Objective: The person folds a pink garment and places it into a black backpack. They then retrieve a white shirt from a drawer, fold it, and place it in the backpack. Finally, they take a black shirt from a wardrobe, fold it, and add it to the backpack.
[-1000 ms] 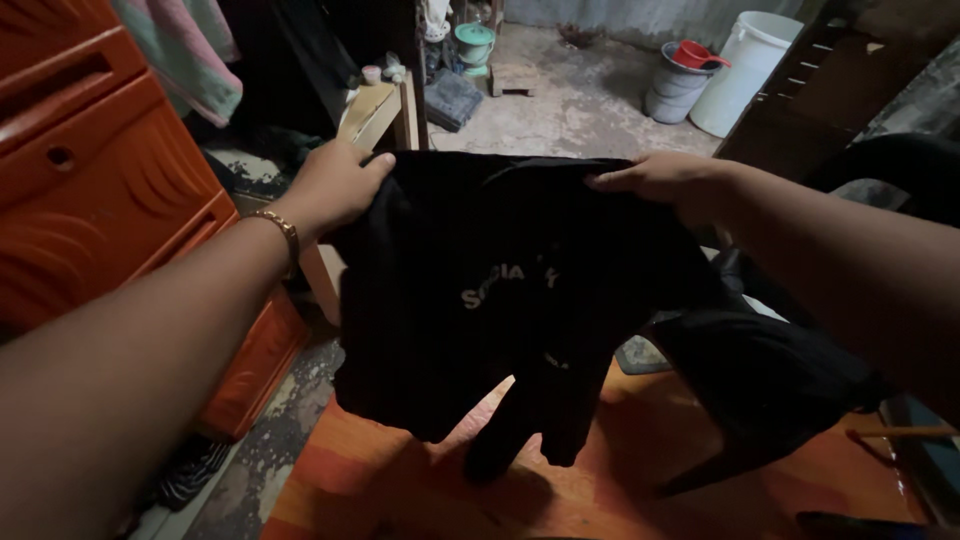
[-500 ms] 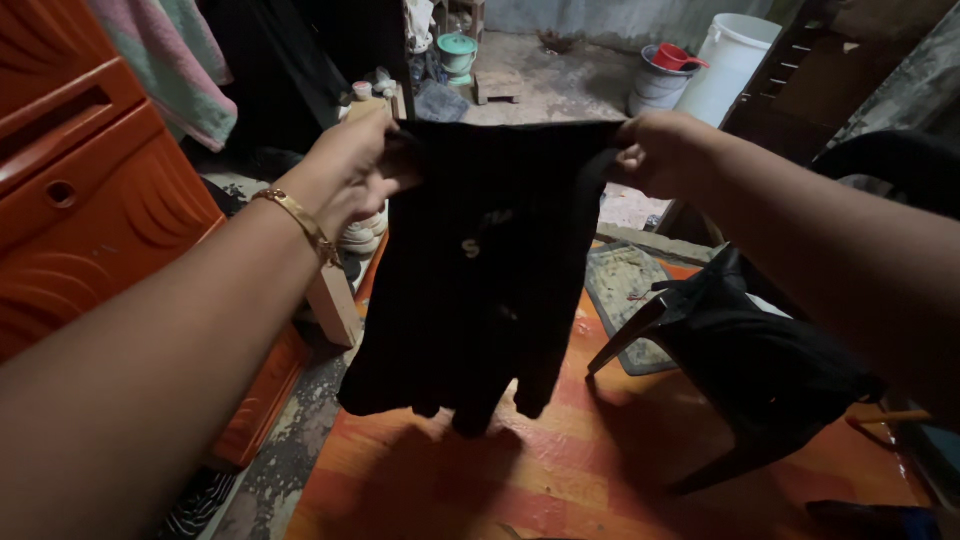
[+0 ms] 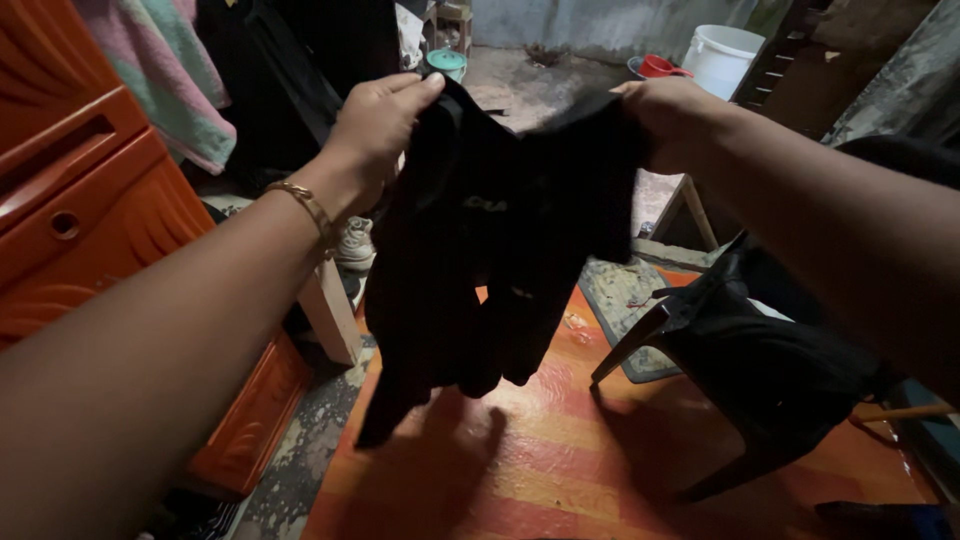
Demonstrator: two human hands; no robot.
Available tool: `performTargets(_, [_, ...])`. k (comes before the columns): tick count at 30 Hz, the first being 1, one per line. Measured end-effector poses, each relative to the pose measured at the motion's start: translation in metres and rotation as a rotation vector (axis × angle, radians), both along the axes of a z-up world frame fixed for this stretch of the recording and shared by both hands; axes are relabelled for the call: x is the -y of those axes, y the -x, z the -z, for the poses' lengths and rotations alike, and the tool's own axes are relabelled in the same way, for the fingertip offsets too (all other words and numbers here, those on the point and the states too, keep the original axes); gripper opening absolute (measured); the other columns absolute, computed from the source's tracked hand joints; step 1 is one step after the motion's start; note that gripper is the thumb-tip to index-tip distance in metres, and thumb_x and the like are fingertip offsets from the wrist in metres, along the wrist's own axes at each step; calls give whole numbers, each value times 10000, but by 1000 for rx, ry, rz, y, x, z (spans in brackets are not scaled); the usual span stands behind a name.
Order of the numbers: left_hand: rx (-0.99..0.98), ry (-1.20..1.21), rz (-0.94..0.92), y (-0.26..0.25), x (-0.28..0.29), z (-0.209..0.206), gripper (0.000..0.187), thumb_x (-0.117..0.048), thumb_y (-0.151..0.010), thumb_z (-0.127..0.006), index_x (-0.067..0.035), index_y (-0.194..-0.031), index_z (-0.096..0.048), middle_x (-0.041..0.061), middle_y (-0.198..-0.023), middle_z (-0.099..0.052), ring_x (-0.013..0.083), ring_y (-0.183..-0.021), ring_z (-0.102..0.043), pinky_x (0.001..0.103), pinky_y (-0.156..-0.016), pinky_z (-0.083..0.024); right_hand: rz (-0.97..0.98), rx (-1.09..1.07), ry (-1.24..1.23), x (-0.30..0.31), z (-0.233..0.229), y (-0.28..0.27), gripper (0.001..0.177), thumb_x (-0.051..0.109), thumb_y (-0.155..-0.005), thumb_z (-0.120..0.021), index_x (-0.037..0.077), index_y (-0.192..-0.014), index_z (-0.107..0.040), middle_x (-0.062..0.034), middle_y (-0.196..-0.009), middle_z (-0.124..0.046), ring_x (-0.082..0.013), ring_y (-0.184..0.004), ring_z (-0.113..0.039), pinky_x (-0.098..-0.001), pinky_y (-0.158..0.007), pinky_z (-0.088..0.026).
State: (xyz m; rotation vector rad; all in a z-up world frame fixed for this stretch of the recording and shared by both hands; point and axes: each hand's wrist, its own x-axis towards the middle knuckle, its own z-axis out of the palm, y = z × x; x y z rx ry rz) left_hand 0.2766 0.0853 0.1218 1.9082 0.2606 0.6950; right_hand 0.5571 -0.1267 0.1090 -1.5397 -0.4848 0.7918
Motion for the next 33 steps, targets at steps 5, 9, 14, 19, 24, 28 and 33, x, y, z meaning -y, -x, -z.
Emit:
performTargets(5, [82,-461,-130,-17,6,-4,347,-287,-1021,-639,-6,-822,-680,60,-620,-605,213,-567,-539,389,-612,-452,76,0,-36,-7,-13,25,119,96,-959,-537,115,-966,-654,-42,-893,-647,-203,-840,-633,-384,-814,-559])
performTargets(9, [158,-619,-213,-32,14,-10,347,-260,-990,-679,3,-763,-682,148,-670,-654,268,-604,-624,409,-627,-480,-99,156,62,-7,-29,69,314,366,-927,-599,95,-1057,-687,-84,-933,-695,-214,-876,-678,-391,-809,-555])
performTargets(14, [244,-617,-143,-46,23,-24,218,-218,-961,-690,-49,-836,-747,121,-674,-685,232,-565,-674,377,-574,-510,-357,495,224,-7,-43,105,474,448,-906,-666,56,-1169,-711,-113,-1003,-735,-223,-918,-727,-381,-833,-583])
performTargets(19, [36,-75,248,-22,16,-17,545,-197,-820,-756,-85,-1308,-540,193,-1209,-635,291,-971,-670,406,-765,-560,-379,469,163,-6,-44,103,467,369,-864,-727,73,-1222,-680,-88,-1000,-709,-226,-871,-686,-377,-795,-572])
performTargets(24, [-492,-76,88,22,39,64,1250,-336,-742,-902,-75,-1556,9,253,-1566,-240,370,-1392,-391,504,-1045,-476,-320,412,151,-5,-35,88,462,386,-848,-707,114,-1219,-669,-53,-1003,-739,-191,-863,-716,-351,-789,-580])
performTargets(28, [-411,-207,-183,47,57,141,709,-254,-813,-757,-121,-1454,-485,224,-1264,-656,361,-1189,-624,442,-986,-497,-301,303,124,-5,-23,80,453,404,-882,-716,81,-1197,-683,-59,-1002,-728,-191,-853,-701,-351,-787,-571])
performTargets(33, [-247,18,-343,44,17,144,587,-81,-855,-533,-167,-1433,-585,152,-988,-727,328,-930,-707,433,-802,-559,-181,242,204,4,-15,76,433,425,-904,-698,69,-1148,-734,-83,-941,-761,-216,-774,-709,-378,-751,-577])
